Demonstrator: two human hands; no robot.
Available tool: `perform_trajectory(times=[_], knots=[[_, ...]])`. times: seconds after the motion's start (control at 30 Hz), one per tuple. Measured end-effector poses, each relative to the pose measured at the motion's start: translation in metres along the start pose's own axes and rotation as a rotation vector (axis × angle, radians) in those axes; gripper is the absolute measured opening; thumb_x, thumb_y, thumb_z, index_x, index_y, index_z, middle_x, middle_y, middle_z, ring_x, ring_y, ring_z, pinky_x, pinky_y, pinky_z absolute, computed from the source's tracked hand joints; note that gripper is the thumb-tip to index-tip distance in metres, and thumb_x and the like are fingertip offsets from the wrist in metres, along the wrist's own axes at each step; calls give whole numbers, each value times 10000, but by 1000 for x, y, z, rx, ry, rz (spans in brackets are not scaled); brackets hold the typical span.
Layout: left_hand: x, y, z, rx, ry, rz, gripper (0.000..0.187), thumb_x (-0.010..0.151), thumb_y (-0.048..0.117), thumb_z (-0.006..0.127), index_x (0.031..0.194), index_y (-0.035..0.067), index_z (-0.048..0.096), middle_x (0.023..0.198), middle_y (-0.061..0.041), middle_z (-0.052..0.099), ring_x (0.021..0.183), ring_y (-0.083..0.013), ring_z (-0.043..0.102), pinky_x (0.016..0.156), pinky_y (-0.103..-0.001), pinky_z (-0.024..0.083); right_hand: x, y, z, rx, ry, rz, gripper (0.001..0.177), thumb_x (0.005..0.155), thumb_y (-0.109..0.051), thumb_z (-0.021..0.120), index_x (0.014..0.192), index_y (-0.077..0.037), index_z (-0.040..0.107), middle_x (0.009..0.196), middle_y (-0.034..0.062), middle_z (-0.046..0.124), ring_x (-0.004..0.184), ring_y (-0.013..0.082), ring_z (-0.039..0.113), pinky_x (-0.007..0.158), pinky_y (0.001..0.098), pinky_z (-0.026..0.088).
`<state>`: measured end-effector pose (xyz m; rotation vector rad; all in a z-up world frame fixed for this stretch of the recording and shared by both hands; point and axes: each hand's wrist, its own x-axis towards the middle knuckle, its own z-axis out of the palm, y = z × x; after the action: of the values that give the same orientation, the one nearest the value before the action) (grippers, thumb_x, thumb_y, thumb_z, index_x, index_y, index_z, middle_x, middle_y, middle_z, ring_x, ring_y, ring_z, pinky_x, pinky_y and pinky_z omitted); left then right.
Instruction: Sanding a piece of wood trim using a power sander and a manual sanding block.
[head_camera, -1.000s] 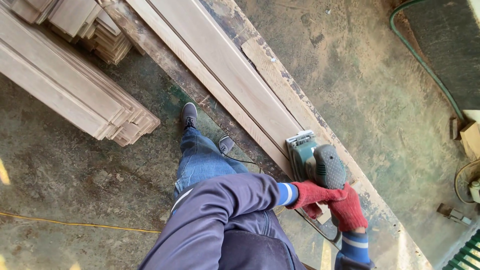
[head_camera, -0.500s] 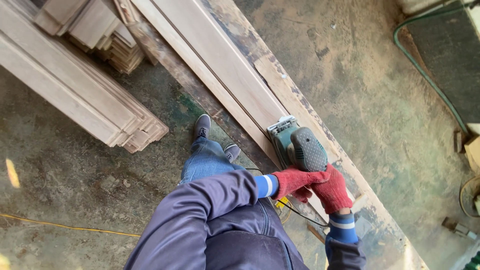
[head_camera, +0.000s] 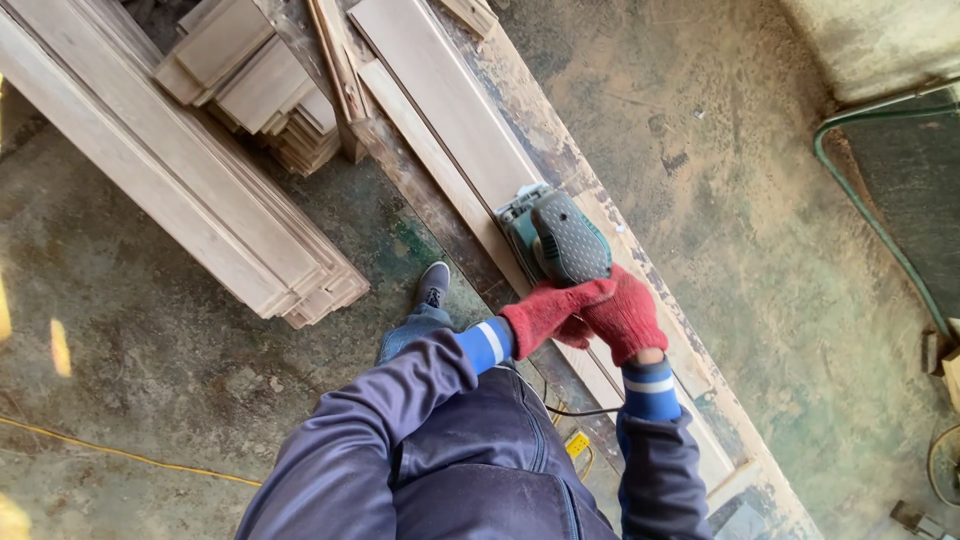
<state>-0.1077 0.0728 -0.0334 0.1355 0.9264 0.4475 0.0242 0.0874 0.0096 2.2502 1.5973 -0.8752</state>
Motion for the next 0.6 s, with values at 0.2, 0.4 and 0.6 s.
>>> perform_trajectory(times=[0.2,0.4,0.6], knots=[[-28,59,-13,-30,113,25,554,731,487,917,980,27,733,766,-171,742,724,-350,769,719,-554,653,31,-54,13,45,34,19,442,824,-464,653,1117,-141,722,993,133,771,1064,376,720,927,510,570],[-27,56,-13,150,187,-97,591,713,539,881,1077,96,736,849,-122,749,767,-283,767,756,-492,664,3,-38,24,267,241,-144,291,847,-332,516,992,-125,662,883,154,724,735,404,653,654,478,508],[-8,-6,5,112,250,41,543,784,470,851,1113,56,731,956,-166,766,798,-320,770,671,-493,680,-17,20,56,211,207,118,328,807,-472,516,992,-235,648,877,62,721,789,335,680,682,457,536]])
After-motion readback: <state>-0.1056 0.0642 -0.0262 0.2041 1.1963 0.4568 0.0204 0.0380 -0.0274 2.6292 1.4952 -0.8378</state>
